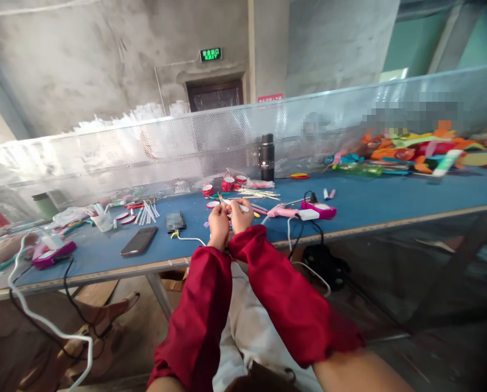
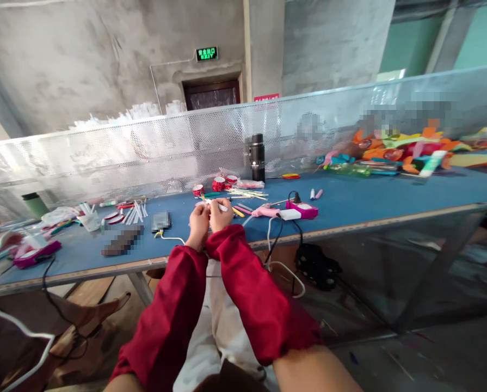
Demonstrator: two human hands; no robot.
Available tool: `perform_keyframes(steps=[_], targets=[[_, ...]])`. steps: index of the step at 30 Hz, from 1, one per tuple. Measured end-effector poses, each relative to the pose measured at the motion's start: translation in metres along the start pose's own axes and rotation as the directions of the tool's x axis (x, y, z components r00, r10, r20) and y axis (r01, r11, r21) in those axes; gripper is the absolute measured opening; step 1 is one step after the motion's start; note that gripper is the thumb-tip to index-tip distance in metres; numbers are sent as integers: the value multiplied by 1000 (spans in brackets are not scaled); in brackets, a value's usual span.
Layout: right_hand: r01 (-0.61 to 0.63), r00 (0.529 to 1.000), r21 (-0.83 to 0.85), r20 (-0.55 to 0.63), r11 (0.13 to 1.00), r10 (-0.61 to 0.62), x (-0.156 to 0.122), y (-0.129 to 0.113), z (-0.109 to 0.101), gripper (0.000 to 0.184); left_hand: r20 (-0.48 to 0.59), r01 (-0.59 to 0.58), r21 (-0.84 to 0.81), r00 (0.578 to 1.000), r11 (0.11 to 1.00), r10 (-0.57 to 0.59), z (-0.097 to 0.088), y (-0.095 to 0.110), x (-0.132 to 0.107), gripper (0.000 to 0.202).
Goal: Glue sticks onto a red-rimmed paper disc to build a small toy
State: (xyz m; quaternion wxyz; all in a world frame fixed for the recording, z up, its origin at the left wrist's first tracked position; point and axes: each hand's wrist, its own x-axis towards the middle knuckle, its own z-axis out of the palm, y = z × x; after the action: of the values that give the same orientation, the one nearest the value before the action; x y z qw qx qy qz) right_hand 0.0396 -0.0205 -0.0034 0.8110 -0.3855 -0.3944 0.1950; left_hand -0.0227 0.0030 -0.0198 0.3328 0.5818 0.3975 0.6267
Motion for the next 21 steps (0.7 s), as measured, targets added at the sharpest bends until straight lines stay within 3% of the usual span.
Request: perform_keyframes(steps=[21], targets=[[-3, 1000, -11, 16, 1000, 4, -1, -3, -2, 24, 7, 26, -67, 1000, 997, -26, 2, 3, -3, 25]])
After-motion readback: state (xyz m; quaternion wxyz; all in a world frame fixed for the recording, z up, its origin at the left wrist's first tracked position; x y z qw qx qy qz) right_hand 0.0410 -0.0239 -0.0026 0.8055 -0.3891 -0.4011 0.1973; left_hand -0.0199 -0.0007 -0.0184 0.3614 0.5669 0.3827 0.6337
